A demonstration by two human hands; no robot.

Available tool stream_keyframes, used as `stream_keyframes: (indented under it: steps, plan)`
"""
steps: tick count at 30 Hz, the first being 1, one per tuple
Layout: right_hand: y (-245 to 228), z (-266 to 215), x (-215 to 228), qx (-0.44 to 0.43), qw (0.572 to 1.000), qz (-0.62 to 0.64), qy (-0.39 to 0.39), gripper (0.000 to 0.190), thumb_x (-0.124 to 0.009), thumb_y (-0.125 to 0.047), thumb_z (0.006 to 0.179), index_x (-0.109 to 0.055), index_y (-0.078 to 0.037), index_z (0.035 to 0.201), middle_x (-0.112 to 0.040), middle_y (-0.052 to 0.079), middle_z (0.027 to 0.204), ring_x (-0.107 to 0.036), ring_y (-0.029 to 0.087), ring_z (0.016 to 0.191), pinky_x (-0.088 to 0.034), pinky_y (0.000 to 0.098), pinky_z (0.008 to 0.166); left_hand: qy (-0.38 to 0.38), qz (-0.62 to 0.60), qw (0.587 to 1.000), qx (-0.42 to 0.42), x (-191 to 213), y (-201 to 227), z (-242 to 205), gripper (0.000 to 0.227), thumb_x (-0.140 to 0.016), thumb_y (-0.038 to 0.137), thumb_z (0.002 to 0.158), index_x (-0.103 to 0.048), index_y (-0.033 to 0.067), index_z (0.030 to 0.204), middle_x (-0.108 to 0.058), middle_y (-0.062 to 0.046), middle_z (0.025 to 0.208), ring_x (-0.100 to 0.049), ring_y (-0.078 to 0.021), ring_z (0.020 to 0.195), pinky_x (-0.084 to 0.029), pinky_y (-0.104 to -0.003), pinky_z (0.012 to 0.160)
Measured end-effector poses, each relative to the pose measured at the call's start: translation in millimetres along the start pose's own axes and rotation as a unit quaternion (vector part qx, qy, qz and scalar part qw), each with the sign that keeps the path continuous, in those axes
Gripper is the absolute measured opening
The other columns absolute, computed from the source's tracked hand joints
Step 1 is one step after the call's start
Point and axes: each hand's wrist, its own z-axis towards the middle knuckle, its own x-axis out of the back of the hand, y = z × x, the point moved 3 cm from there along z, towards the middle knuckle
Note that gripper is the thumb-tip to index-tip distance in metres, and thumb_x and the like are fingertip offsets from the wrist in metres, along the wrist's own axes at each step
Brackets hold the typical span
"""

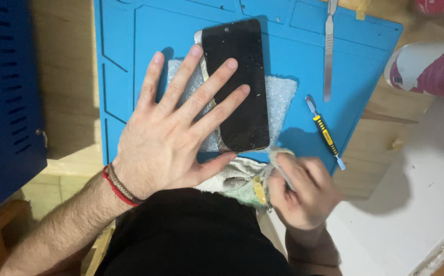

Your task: The person cleans a black smartphone screen using a spray bottle and a cloth. They then apply a liquid from a small bottle with a red cap and use a yellow plastic card to spread the liquid across the screen surface.

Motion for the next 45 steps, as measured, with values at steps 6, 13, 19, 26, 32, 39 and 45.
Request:
stream_keyframes:
  steps: [6,13,19,26,32,39,45]
  plan:
    - [-24,31,-4,0.058,0.995,0.057,-0.050,0.026,-0.064,0.018,0.099,-0.079,0.003,0.114,-0.063,0.012,0.093,-0.062,0.029,0.077,-0.057,0.0427,0.078,-0.007,0.005,1.000,0.000,0,1,1,0.088,-0.042,0.076,0.112,-0.043,0.0160,0.176,-0.034,-0.016,0.181,-0.028,-0.0519,0.166,-0.015,-0.078,0.130]
    - [-32,38,-5,0.092,0.993,0.057,-0.057,0.025,-0.059,0.019,0.103,-0.077,0.006,0.115,-0.055,0.013,0.090,-0.058,0.031,0.074,-0.054,0.0438,0.075,0.008,-0.001,1.000,-0.003,0,1,0,0.085,-0.040,0.074,0.113,-0.044,0.0150,0.175,-0.037,-0.017,0.180,-0.030,-0.0542,0.165,-0.015,-0.077,0.131]
    - [-13,5,-4,0.093,0.994,0.066,0.002,0.021,-0.065,0.013,0.090,-0.081,-0.001,0.091,-0.074,0.006,0.086,-0.061,0.026,0.070,-0.059,0.0397,0.070,0.006,0.005,1.000,0.000,1,0,-1,0.087,-0.047,0.075,0.112,-0.042,0.0160,0.176,-0.035,-0.016,0.181,-0.028,-0.0524,0.166,-0.016,-0.077,0.132]
    - [28,-42,-3,-0.091,0.987,0.101,0.084,0.027,-0.083,0.000,0.091,-0.057,0.005,0.095,-0.066,0.023,0.092,-0.066,0.031,0.073,-0.050,0.0389,0.067,0.041,-0.013,0.998,-0.044,5,3,-4,0.067,-0.057,0.067,0.111,-0.064,0.0145,0.152,-0.036,-0.026,0.176,-0.031,-0.0610,0.161,-0.018,-0.084,0.127]
    - [18,6,63,-0.080,0.961,-0.141,0.224,0.027,-0.091,0.002,0.107,-0.065,0.002,0.104,-0.065,0.019,0.094,-0.057,0.040,0.081,-0.046,0.0535,0.085,0.075,0.003,0.995,-0.065,10,3,-7,0.065,-0.062,0.069,0.106,-0.069,0.0142,0.140,-0.038,-0.022,0.175,-0.030,-0.0609,0.161,-0.024,-0.085,0.125]
    - [-38,136,73,0.037,0.996,-0.060,0.064,0.040,-0.087,0.005,0.103,-0.072,0.016,0.139,-0.045,0.030,0.146,-0.054,0.049,0.140,-0.052,0.0550,0.118,0.147,-0.023,0.986,-0.075,18,2,-18,0.066,-0.057,0.066,0.109,-0.070,0.0080,0.137,-0.053,-0.027,0.163,-0.041,-0.0552,0.157,-0.029,-0.081,0.125]
    - [-31,260,11,-0.003,0.999,0.043,-0.031,0.048,-0.084,-0.018,0.112,-0.062,0.007,0.147,-0.076,0.015,0.124,-0.067,0.018,0.080,-0.057,0.0350,0.071,0.184,-0.103,0.976,-0.061,30,-4,-24,0.049,-0.062,0.052,0.110,-0.071,0.0087,0.130,-0.064,-0.019,0.140,-0.052,-0.0474,0.151,-0.029,-0.069,0.129]
